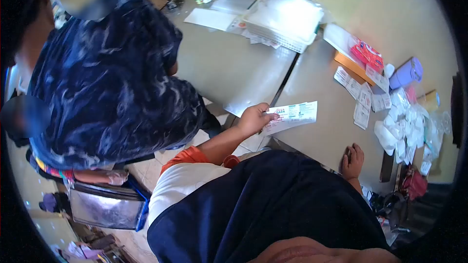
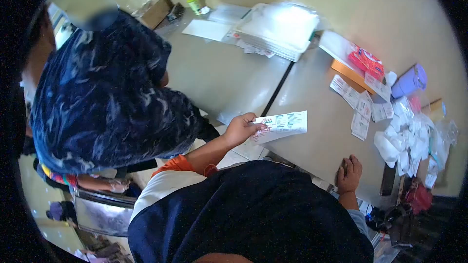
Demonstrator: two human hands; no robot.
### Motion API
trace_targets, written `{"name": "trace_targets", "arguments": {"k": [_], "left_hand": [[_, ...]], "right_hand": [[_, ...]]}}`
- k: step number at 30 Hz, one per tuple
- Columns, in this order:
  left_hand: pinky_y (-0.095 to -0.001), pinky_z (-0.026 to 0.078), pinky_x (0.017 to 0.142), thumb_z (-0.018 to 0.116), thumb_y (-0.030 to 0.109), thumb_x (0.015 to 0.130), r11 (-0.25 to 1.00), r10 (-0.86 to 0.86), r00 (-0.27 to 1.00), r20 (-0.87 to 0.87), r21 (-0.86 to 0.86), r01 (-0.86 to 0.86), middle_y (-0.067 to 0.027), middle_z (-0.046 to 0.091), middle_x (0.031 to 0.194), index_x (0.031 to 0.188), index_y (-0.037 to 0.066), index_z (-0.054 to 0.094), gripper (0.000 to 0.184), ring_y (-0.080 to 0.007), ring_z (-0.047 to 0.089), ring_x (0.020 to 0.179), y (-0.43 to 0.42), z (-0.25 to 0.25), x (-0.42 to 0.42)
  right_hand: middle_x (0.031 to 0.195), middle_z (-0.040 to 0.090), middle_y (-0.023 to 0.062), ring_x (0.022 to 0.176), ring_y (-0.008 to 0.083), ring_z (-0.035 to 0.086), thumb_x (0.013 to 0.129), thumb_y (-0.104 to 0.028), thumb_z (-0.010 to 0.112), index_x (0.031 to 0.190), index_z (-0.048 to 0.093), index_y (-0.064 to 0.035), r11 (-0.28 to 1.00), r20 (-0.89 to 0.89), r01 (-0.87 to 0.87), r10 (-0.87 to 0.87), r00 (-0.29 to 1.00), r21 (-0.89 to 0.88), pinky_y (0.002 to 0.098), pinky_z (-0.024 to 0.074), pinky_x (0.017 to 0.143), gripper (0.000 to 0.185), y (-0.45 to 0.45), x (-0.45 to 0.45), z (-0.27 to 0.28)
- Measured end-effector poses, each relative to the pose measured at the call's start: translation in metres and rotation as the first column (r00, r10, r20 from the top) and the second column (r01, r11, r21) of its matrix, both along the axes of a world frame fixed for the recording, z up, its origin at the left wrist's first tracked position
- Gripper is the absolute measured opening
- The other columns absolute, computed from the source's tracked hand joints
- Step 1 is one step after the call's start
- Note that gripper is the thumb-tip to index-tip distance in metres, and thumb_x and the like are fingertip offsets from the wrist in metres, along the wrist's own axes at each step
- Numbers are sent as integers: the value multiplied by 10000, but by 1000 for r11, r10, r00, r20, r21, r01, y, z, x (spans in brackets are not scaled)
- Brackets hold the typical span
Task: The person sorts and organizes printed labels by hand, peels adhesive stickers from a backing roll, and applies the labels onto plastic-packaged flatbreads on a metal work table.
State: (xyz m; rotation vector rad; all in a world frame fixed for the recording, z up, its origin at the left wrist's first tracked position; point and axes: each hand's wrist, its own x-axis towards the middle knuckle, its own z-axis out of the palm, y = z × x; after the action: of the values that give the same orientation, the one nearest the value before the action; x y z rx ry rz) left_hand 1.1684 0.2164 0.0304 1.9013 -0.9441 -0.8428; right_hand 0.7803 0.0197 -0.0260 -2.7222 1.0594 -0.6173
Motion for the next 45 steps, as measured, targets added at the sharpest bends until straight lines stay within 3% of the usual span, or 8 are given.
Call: {"name": "trace_targets", "arguments": {"k": [7,10,13,16,20,27,42,45], "left_hand": [[-381,465,684,585,141,794,965,154,942,297,-249,-79,-166,611,817,922,55,605,155,-319,598,785,31,32,-26],[-392,473,738,607,114,740,975,149,860,489,-217,-46,-154,613,868,919,38,615,195,-326,587,840,39,36,-39],[-400,472,711,636,147,703,962,141,802,581,-272,28,-122,601,807,821,60,611,149,-314,580,807,40,40,-59],[-403,463,668,672,191,696,951,99,785,611,-289,105,-101,586,771,790,75,594,169,-310,575,780,41,53,-78],[-402,464,663,674,201,711,972,70,799,597,-221,80,-99,589,773,800,81,594,170,-307,577,776,42,64,-97],[-398,466,671,622,152,769,969,196,923,330,-211,-130,-119,606,812,939,84,580,187,-304,595,790,48,52,-112],[-334,486,667,562,110,822,923,369,840,399,-260,-283,-121,629,807,939,49,610,140,-226,629,750,48,50,-128],[-325,485,662,565,113,827,848,514,839,178,-252,-466,-118,628,786,948,45,604,144,-203,626,733,43,36,-117]], "right_hand": [[1209,489,173,1127,351,434,772,-259,567,1085,554,-74,912,-344,298,-194,919,282,471,316,965,364,-16,24,8],[1188,501,170,1096,342,456,769,-307,584,1102,541,-59,903,-25,149,-152,988,403,458,304,959,417,-16,74,22],[1105,558,148,1059,304,491,757,-342,608,1065,577,-61,931,300,-365,343,890,19,440,285,963,418,24,133,72],[961,602,109,970,274,521,749,-310,627,922,633,-73,811,171,-545,580,796,-215,424,301,923,294,65,160,126],[783,589,96,770,286,535,734,-218,645,761,623,-65,652,176,-755,738,652,63,388,366,754,157,48,165,99],[749,580,145,743,314,553,771,-201,600,810,621,-18,584,282,-680,629,724,444,387,425,681,188,41,150,81],[777,607,169,738,262,611,814,-156,515,981,592,-32,578,-19,-445,624,781,684,345,460,684,222,38,153,93],[818,619,154,758,247,611,802,-105,499,996,576,-10,612,48,-420,529,847,670,337,461,707,230,19,148,72]]}}
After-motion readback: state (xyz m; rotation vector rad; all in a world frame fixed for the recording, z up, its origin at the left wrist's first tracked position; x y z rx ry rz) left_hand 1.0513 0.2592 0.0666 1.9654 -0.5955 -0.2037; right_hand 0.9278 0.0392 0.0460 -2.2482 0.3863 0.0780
